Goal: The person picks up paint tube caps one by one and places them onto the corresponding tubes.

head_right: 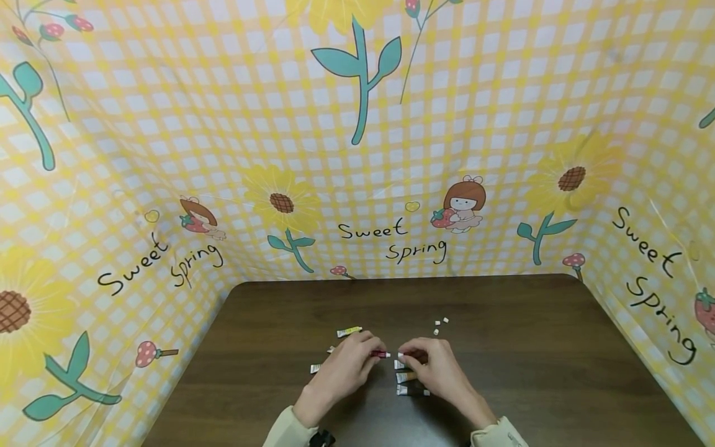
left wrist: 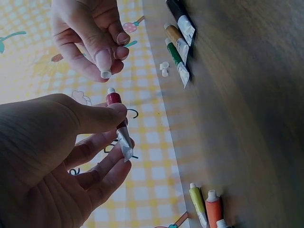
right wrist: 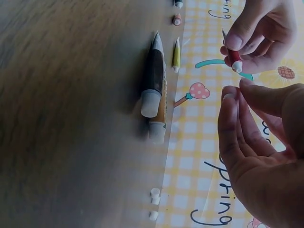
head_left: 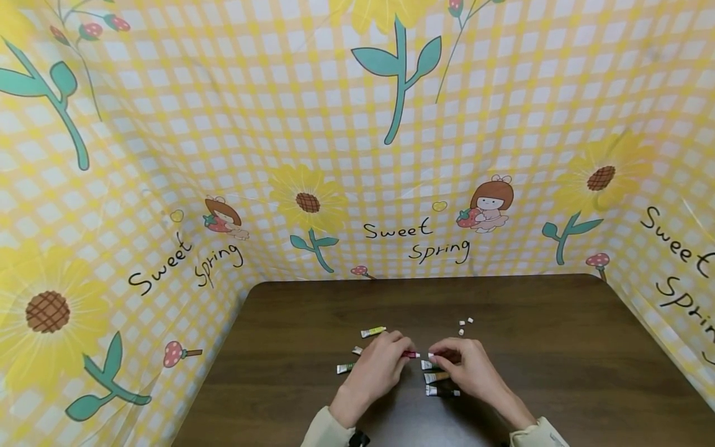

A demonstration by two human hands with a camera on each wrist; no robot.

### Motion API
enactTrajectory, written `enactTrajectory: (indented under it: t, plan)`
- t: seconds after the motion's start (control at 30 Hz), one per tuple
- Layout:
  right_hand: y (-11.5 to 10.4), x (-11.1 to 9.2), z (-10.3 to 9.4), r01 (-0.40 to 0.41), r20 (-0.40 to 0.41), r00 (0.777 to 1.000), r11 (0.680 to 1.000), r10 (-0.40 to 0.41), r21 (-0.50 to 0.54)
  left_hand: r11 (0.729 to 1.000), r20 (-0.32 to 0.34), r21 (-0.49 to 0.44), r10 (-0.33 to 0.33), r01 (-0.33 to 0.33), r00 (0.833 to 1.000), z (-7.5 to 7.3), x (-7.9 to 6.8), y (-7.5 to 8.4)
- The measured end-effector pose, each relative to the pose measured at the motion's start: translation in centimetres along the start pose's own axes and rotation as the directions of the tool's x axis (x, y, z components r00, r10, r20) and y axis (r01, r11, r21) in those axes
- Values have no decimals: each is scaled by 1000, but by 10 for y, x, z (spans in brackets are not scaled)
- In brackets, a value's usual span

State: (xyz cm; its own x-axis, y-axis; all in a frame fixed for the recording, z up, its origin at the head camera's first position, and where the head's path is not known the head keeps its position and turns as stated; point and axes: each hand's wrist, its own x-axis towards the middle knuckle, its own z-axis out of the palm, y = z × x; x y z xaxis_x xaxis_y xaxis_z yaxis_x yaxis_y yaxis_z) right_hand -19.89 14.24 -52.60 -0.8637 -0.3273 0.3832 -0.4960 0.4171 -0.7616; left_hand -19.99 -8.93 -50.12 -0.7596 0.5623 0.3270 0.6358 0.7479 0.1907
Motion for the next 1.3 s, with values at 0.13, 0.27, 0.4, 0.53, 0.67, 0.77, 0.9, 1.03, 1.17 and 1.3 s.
enactTrajectory:
  t: [0.13, 0.27, 0.4, 0.53, 0.67, 0.77, 0.9, 1.03, 1.17, 1.3]
  plan:
    - [0, 0, 0, -2, 0, 1000, 1000, 2, 3, 1000, 0, -1, -2, 2, 1000, 0, 0, 1]
    - [0, 0, 0, -6, 2, 1000, 1000, 6, 8, 1000, 7, -10, -3, 3, 1000, 0, 1, 2]
    - [0, 1, 1, -10, 13, 1000, 1000, 10, 17, 1000, 12, -21, 4, -4, 1000, -1, 1, 3]
    - [2, 2, 1, -10, 21, 1000, 1000, 10, 21, 999, 15, -34, 2, -2, 1000, -1, 1, 3]
    - [3, 3, 3, -6, 16, 1000, 1000, 6, 22, 999, 15, -45, -16, 17, 1000, 0, 1, 2]
    - [4, 4, 5, 5, 9, 1000, 1000, -5, 23, 998, 14, -53, -29, 29, 999, 2, 0, 1]
    - [5, 6, 8, 16, 5, 1000, 1000, -16, 26, 997, 9, -68, -33, 34, 999, 4, -1, 0]
    - [6, 7, 11, 13, 7, 1000, 999, -13, 31, 997, -10, -75, -30, 29, 1000, 5, -1, -1]
    - [7, 7, 12, 14, 3, 1000, 999, -14, 38, 997, -22, -69, -25, 24, 999, 6, -1, -1]
    - [9, 8, 14, 18, 4, 1000, 999, -18, 39, 997, -21, -68, -30, 29, 999, 7, -1, -1]
